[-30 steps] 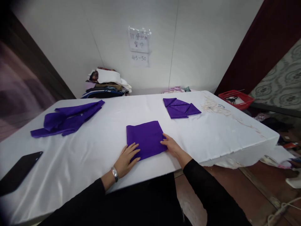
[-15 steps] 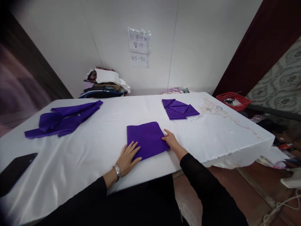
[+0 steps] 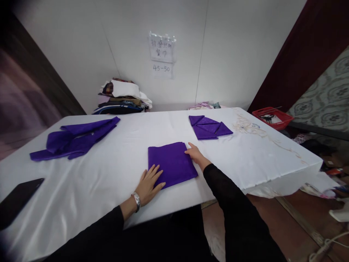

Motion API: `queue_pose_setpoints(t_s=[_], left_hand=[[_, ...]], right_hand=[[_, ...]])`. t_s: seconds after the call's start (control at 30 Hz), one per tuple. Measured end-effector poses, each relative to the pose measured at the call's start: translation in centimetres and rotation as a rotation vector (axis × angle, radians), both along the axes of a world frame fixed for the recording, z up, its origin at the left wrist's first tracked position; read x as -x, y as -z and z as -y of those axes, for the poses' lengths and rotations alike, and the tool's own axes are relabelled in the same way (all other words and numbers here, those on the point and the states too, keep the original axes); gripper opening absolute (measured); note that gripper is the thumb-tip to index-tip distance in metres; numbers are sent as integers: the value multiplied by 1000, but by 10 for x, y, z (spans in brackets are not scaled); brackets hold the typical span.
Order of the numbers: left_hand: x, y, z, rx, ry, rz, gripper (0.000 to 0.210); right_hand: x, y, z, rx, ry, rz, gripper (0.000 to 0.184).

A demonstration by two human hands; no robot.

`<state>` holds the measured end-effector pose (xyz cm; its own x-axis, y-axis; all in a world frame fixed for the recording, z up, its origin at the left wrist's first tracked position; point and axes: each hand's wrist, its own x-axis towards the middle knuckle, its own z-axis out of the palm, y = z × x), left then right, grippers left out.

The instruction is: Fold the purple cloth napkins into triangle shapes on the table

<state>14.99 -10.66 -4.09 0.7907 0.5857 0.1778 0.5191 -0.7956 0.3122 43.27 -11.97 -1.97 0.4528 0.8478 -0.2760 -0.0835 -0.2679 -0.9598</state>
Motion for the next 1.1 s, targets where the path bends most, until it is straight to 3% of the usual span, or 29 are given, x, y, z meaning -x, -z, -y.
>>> queue_pose_setpoints(t_s=[0.2,0.37,0.5,0.73,0.93,1.1], left_hand=[[-25,-19,-40,-49,-102,12,59],[-39,-3,-66,6,-254,-83,63],[-38,5,-69,28,-293,-101,66],[-44,-3,-80,-14,-329,-181,70],[-45,5,-85,11,-334,-187,73],[-44,-3,-78,-49,-310,-108,67]], right_hand=[[-2,5,-33,-65,9,113,72],[-5,13,-47,-49,9,275,72],[-11,19,-54,-6,14,437,71],[-10,21,-59,90,22,729,64],[-2,16,-53,148,-33,933,59],[4,7,-41,186,-59,1104,56]])
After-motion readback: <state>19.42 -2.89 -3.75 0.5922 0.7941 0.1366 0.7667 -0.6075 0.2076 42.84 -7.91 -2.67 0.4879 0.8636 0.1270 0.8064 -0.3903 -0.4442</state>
